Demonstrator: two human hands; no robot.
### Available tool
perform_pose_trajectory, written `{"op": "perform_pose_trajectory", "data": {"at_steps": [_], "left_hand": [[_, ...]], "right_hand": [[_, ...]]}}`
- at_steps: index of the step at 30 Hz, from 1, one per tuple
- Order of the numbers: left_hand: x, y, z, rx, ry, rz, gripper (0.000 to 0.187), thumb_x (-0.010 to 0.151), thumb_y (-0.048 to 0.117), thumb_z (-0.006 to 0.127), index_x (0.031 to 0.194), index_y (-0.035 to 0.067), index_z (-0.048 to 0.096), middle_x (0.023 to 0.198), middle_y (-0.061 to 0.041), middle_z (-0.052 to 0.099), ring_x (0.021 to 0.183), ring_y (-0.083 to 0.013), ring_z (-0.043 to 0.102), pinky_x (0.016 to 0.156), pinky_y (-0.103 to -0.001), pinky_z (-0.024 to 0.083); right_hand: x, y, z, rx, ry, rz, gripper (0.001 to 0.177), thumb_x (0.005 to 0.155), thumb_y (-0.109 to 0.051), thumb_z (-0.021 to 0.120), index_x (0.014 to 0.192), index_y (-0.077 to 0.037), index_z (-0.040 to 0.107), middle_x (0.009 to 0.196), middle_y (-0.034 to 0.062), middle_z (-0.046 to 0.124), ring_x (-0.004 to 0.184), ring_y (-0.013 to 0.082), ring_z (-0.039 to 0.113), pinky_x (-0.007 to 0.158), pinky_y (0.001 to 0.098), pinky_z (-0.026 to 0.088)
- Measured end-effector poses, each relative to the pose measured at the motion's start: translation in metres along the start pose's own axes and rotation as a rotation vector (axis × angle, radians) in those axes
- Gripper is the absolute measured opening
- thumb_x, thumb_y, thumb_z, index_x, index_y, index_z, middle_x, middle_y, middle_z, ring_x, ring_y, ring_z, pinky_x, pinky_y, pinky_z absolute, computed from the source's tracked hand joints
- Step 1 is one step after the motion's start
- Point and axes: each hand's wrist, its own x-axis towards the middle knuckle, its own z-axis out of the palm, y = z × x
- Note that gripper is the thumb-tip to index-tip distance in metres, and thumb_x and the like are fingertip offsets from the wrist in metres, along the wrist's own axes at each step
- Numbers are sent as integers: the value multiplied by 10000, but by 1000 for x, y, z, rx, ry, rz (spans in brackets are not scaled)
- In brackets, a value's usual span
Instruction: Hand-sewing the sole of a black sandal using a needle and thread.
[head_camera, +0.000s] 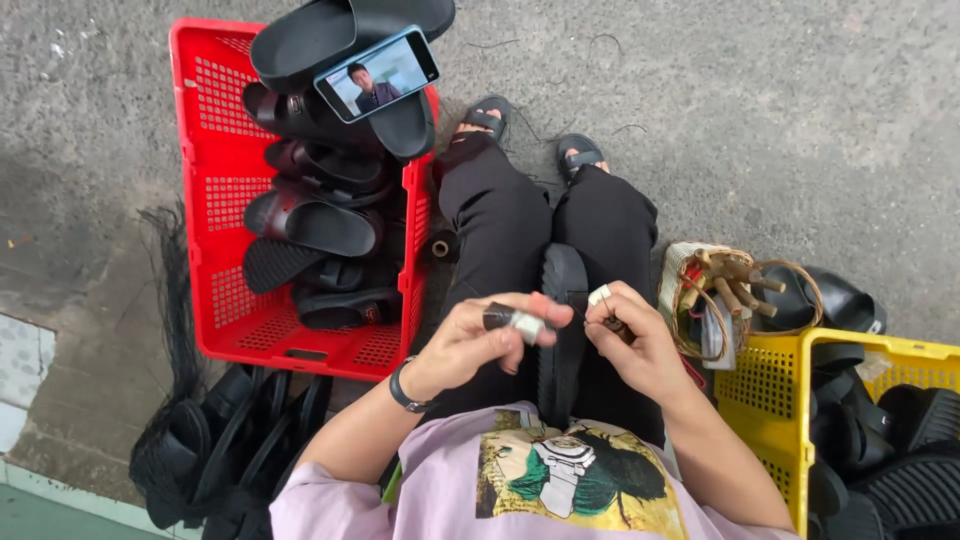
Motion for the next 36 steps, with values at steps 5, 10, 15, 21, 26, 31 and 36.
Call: {"op": "perform_pose_trajectory", "data": {"at_steps": [5,10,15,21,26,31,36], "left_hand": [[14,-12,7,701,308,252,218,862,143,660,782,-59,663,971,-218,673,917,-326,670,777,-379,535],[24,-26,9,1398,334,411,357,783,237,787,696,-33,570,900,-168,628,832,-316,643,715,-349,534],[25,-45,-10,1380,416,442,523,695,360,830,631,58,409,712,-69,464,683,-256,553,598,-300,485],[13,-32,-13,731,567,147,548,496,225,936,893,46,602,972,-73,666,791,-186,622,530,-208,515],[-23,8,-78,1277,665,51,364,798,370,682,937,35,652,1032,-137,684,878,-258,638,652,-350,523],[3,5,-41,1819,653,250,259,869,222,775,875,24,609,1066,-147,638,1038,-326,609,791,-371,399],[44,-19,18,1497,246,557,402,644,130,892,556,62,505,829,-77,665,682,-302,608,607,-388,389]], "right_hand": [[3,-2,2,19,10,-45,54,799,17,625,760,-20,629,743,91,573,548,152,585,454,252,448],[8,-10,7,-73,-8,-82,59,801,-7,618,748,-34,614,727,84,565,559,169,534,469,278,413],[21,-29,13,-530,9,-159,50,816,-71,592,771,-86,576,719,72,532,501,272,559,447,329,447],[24,-30,0,-435,6,-125,25,796,-67,634,803,-88,624,742,70,574,612,305,629,524,326,493],[-12,16,-89,-467,275,-38,67,844,-34,696,898,-73,693,782,99,595,701,264,611,646,328,475],[-53,71,-130,-801,209,27,96,811,-66,727,899,-89,698,877,88,651,906,288,642,807,356,494],[-73,131,-119,-1010,-366,836,324,861,-388,606,1020,-120,696,1053,138,675,999,367,664,853,476,526]]}}
